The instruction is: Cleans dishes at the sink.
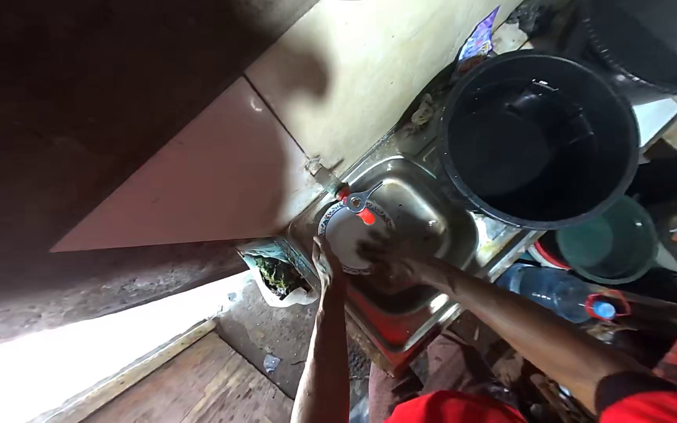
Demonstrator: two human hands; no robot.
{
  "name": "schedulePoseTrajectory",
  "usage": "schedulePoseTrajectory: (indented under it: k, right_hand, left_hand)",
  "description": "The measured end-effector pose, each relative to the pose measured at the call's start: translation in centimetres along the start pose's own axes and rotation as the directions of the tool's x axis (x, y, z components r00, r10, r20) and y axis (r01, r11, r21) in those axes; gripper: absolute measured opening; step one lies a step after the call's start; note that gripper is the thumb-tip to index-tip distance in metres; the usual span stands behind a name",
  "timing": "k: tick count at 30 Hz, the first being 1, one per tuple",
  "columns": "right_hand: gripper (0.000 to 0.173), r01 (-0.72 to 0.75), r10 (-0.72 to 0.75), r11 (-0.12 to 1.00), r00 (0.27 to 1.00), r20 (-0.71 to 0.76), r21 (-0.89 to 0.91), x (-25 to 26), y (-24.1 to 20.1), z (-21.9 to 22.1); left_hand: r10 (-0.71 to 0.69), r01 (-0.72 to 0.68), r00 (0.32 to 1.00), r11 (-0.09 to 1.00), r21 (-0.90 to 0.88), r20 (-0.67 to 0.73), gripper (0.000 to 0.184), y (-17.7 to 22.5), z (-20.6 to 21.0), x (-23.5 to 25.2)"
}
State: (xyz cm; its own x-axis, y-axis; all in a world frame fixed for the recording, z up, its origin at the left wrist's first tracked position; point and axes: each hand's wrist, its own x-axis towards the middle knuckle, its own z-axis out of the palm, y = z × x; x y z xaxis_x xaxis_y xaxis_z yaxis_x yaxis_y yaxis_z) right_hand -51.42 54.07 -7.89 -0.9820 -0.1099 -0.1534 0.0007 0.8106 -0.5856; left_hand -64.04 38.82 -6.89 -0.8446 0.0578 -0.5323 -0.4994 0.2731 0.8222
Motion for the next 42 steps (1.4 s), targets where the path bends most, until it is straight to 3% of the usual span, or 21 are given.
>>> schedulePoseTrajectory:
  k: [3, 5, 8, 11, 13, 15, 18, 20, 22, 25, 27, 28, 30, 32, 33, 35, 36, 38, 39, 40, 42]
  right_hand:
    - [0.059, -0.325, 0.308, 0.935, 0.942, -0.134, -0.138, 0.7, 2.4, -0.8]
    - [0.066, -0.413, 0.36, 0.896, 0.89, -0.28, -0.161, 3.9, 2.1, 0.2]
    - [0.061, -0.243, 0.214, 0.97, 0.896, -0.389, -0.027, 7.3, -0.7, 3.3]
    - [0.055, -0.046, 0.056, 0.995, 0.992, -0.114, 0.088, 4.9, -3.5, 2.5]
    - [0.057, -0.016, 0.015, 1.0, 0.999, 0.048, 0.026, 0.9, -2.9, 0.2]
    - [0.052, -0.131, 0.126, 0.988, 0.99, -0.055, -0.084, -1.8, -0.6, -0.7]
    - [0.057, -0.428, 0.385, 0.887, 0.893, -0.235, -0.173, 0.1, 2.6, -0.3]
    - [0.062, -0.434, 0.351, 0.88, 0.868, -0.352, -0.194, 3.1, 2.5, 0.9]
    - [0.062, -0.3, 0.233, 0.946, 0.891, -0.389, -0.122, 5.0, 0.3, 2.4]
    - [0.063, -0.056, 0.059, 0.997, 0.996, -0.071, 0.047, 2.4, -2.3, 1.8]
    - [0.068, -0.033, 0.028, 0.999, 0.989, 0.144, 0.03, -1.0, -3.1, -1.0]
    - [0.066, -0.048, 0.048, 0.999, 0.99, 0.136, -0.004, -2.5, -3.0, -1.9]
    - [0.039, -0.1, 0.09, 0.991, 0.99, -0.106, -0.087, -4.9, -2.2, -2.0]
    - [0.032, -0.218, 0.226, 0.974, 0.937, -0.267, 0.061, -5.7, -2.3, -2.7]
    - [0.032, -0.285, 0.328, 0.941, 0.901, -0.282, 0.183, -6.0, -2.9, -3.3]
    - [0.033, -0.376, 0.51, 0.833, 0.808, -0.296, 0.406, -6.3, -4.2, -4.2]
    - [0.036, -0.385, 0.595, 0.743, 0.753, -0.279, 0.547, -6.3, -4.4, -4.4]
    - [0.029, -0.244, 0.715, 0.537, 0.64, -0.281, 0.808, -6.0, -3.5, -4.0]
    - [0.025, -0.156, 0.755, 0.426, 0.604, -0.256, 0.891, -6.0, -2.8, -3.7]
    - [0.021, -0.097, 0.784, 0.328, 0.583, -0.214, 0.94, -6.1, -2.2, -3.6]
    - [0.017, -0.053, 0.809, 0.157, 0.579, -0.098, 0.986, -6.1, -0.7, -4.1]
  left_hand:
    - [0.039, -0.042, 0.996, 0.998, 0.043, 0.078, 0.05, -0.2, 0.6, -1.5]
    - [0.046, -0.05, 0.995, 0.998, 0.042, 0.091, 0.05, 0.0, 1.7, -2.3]
    - [0.016, -0.017, 0.997, 1.0, 0.014, 0.073, 0.056, -0.2, 2.6, -1.7]
    - [-0.003, 0.001, 0.999, 0.998, 0.055, 0.041, 0.062, -0.1, 1.5, 0.0]
    - [-0.019, 0.015, 0.998, 0.996, 0.084, 0.056, 0.062, 0.2, 0.4, 0.5]
    - [-0.003, -0.005, 0.996, 0.995, 0.096, 0.086, 0.059, 0.1, 0.3, 0.0]
    - [-0.011, -0.004, 0.984, 0.997, 0.082, 0.177, 0.056, -0.2, 1.8, -2.3]
    - [-0.033, 0.033, 0.973, 0.999, 0.003, 0.229, 0.056, -1.3, 3.2, -2.6]
    - [-0.072, 0.091, 0.972, 0.993, -0.075, 0.225, 0.056, -1.6, 4.1, -2.2]
    - [-0.163, 0.175, 0.969, 0.983, -0.049, 0.186, 0.057, -0.5, 3.5, -1.0]
    - [-0.232, 0.235, 0.951, 0.972, 0.007, 0.204, 0.06, 0.7, 2.5, -0.4]
    - [-0.25, 0.258, 0.941, 0.966, -0.006, 0.228, 0.061, 1.2, 2.6, -0.4]
    - [-0.259, 0.292, 0.925, 0.953, -0.082, 0.277, 0.064, 1.3, 3.5, -1.1]
    - [-0.17, 0.257, 0.913, 0.946, -0.199, 0.37, 0.065, 1.1, 5.4, -2.2]
    - [-0.081, 0.187, 0.919, 0.951, -0.247, 0.386, 0.062, 0.8, 6.4, -2.9]
    - [0.218, -0.156, 0.918, 0.966, -0.205, 0.332, 0.054, -1.1, 8.4, -3.6]
    - [0.393, -0.381, 0.857, 0.919, -0.102, 0.333, 0.057, -2.1, 8.8, -3.6]
    - [0.65, -0.74, 0.648, 0.662, 0.124, 0.396, 0.059, -3.6, 9.3, -2.9]
    - [0.69, -0.806, 0.575, 0.569, 0.162, 0.44, 0.058, -4.1, 9.1, -2.2]
    - [0.662, -0.805, 0.566, 0.572, 0.157, 0.492, 0.055, -4.5, 8.5, -1.3]
    - [0.447, -0.563, 0.719, 0.823, 0.07, 0.532, 0.045, -4.2, 6.7, 0.2]
